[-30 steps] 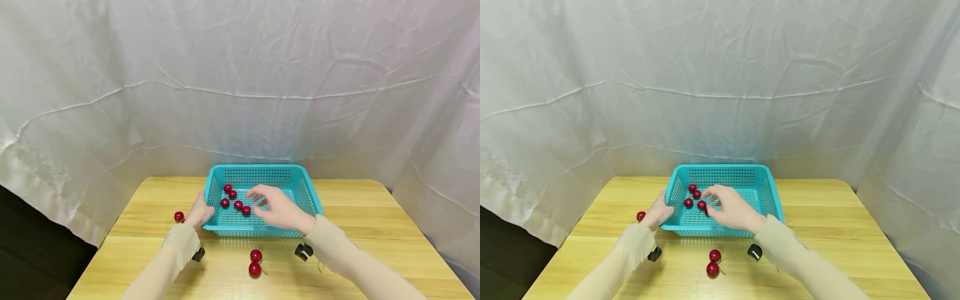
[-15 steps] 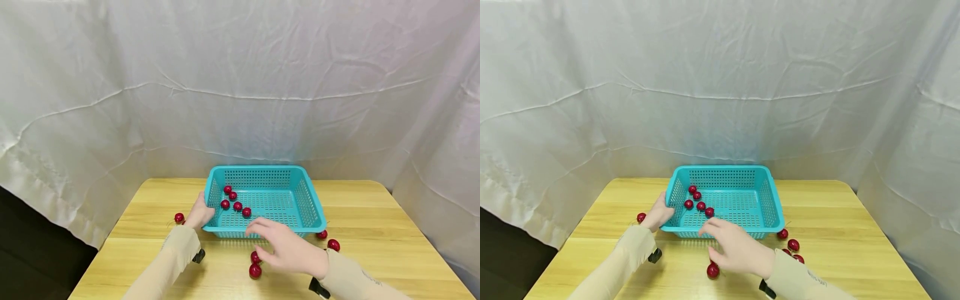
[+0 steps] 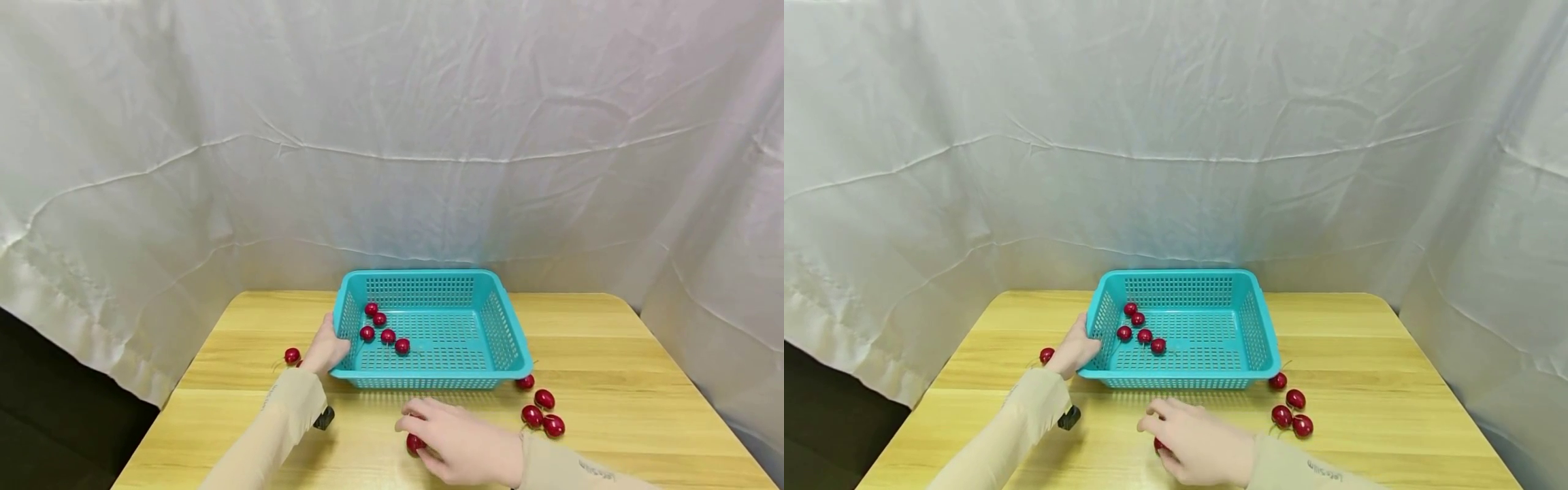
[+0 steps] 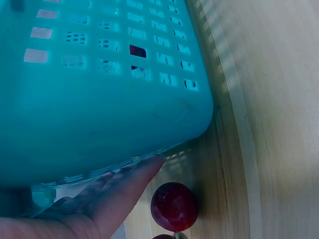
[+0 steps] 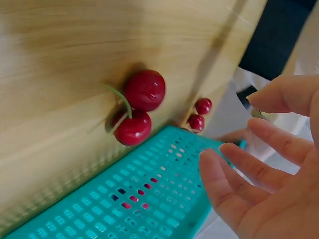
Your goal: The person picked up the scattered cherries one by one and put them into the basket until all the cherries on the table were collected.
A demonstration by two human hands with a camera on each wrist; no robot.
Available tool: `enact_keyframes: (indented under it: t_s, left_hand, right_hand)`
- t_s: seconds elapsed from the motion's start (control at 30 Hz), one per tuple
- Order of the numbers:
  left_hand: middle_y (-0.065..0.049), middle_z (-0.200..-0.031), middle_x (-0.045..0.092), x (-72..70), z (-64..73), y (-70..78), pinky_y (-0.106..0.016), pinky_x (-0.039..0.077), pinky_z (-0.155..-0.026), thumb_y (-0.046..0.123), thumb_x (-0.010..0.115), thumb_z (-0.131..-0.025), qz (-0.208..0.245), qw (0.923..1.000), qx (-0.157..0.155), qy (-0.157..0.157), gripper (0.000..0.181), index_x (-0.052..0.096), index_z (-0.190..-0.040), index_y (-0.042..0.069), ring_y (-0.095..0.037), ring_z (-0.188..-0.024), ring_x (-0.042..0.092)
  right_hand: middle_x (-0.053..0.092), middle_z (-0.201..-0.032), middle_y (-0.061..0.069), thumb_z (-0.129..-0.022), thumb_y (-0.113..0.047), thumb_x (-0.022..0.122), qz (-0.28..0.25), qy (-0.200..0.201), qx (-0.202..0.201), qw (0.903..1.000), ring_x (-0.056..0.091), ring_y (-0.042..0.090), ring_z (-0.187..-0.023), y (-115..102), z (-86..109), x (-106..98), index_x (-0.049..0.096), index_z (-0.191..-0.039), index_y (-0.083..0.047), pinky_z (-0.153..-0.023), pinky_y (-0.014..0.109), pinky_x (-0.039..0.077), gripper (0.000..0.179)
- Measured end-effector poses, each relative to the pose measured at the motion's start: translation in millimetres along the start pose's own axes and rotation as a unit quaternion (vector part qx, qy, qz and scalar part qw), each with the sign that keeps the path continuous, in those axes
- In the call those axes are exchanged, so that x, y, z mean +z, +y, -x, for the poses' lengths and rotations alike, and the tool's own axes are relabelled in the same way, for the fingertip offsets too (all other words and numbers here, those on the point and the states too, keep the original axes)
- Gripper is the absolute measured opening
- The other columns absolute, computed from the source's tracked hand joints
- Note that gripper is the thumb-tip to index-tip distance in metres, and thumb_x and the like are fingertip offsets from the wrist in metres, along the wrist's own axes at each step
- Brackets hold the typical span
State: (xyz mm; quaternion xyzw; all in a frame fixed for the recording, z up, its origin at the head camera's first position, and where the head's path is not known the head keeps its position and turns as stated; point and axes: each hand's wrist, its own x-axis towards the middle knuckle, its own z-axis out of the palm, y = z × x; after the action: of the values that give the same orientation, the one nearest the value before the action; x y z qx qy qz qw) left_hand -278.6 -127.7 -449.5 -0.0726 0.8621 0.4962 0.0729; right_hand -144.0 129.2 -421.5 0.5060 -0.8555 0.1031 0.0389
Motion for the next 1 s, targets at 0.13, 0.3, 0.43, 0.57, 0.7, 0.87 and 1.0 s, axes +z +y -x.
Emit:
enact_keyframes:
  t_s: [0.13,0.3,0.43,0.57,0.7,0.87,1.0]
  left_hand:
    - [-0.024,-0.153,0.042,-0.3,0.2,0.0,-0.067,0.039,-0.111,-0.006,0.051,-0.09,0.002,1.0,-0.001,0.0,0.07,0.024,-0.153,0.008,-0.046,-0.139,0.044]
    - [-0.024,-0.152,0.043,0.2,-0.3,-0.3,-0.066,0.039,-0.112,-0.006,0.051,-0.09,0.002,1.0,0.001,0.001,0.069,0.025,-0.152,0.007,-0.045,-0.139,0.044]
    - [-0.024,-0.151,0.044,0.8,-0.2,-0.6,-0.066,0.04,-0.111,-0.007,0.051,-0.089,-0.001,1.0,0.004,0.001,0.068,0.026,-0.151,0.007,-0.045,-0.139,0.045]
    - [-0.024,-0.151,0.044,0.8,-0.3,-0.2,-0.065,0.04,-0.112,-0.007,0.051,-0.089,-0.002,1.0,0.004,0.002,0.069,0.026,-0.151,0.007,-0.045,-0.139,0.045]
    - [-0.025,-0.151,0.044,0.0,-0.7,0.6,-0.065,0.04,-0.112,-0.007,0.051,-0.089,-0.001,1.0,0.007,0.002,0.069,0.026,-0.151,0.006,-0.045,-0.139,0.045]
    - [-0.025,-0.151,0.043,0.2,-0.2,0.3,-0.065,0.039,-0.112,-0.007,0.051,-0.089,0.001,1.0,0.005,0.001,0.069,0.025,-0.152,0.007,-0.045,-0.139,0.044]
    - [-0.025,-0.152,0.042,0.6,0.9,0.1,-0.065,0.039,-0.112,-0.007,0.05,-0.09,0.005,1.0,0.003,-0.001,0.071,0.023,-0.154,0.007,-0.045,-0.14,0.043]
  right_hand:
    - [0.06,-0.123,0.001,-0.089,-0.019,0.071,0.051,-0.019,-0.006,0.9985,0.06,0.015,-0.105,0,-0.8,10,0.058,-0.126,-0.018,-0.084,0.024,0.057,0.039]
    - [0.063,-0.125,0.006,-0.09,-0.024,0.072,0.11,-0.033,-0.016,0.9933,0.062,0.019,-0.108,-1,-5.6,20,0.059,-0.127,-0.019,-0.084,0.028,0.058,0.04]
    - [0.062,-0.12,0.005,-0.085,-0.025,0.076,0.135,-0.043,-0.022,0.9896,0.059,0.018,-0.105,-1,-8.0,25,0.06,-0.124,-0.021,-0.077,0.026,0.056,0.042]
    - [0.06,-0.113,0.001,-0.084,-0.024,0.077,0.139,-0.046,-0.022,0.9891,0.056,0.014,-0.097,-1,-9.0,29,0.061,-0.121,-0.022,-0.067,0.021,0.051,0.04]
    - [0.056,-0.105,-0.003,-0.085,-0.023,0.076,0.135,-0.051,-0.02,0.9894,0.052,0.011,-0.089,1,-8.7,33,0.062,-0.116,-0.022,-0.06,0.018,0.043,0.034]
    - [0.051,-0.098,-0.006,-0.087,-0.021,0.074,0.125,-0.061,-0.013,0.9901,0.048,0.009,-0.086,3,-9.1,36,0.064,-0.11,-0.023,-0.057,0.016,0.037,0.026]
    - [0.051,-0.095,-0.007,-0.087,-0.019,0.074,0.132,-0.061,-0.015,0.9892,0.045,0.008,-0.083,4,-11.2,38,0.065,-0.106,-0.023,-0.056,0.015,0.034,0.022]
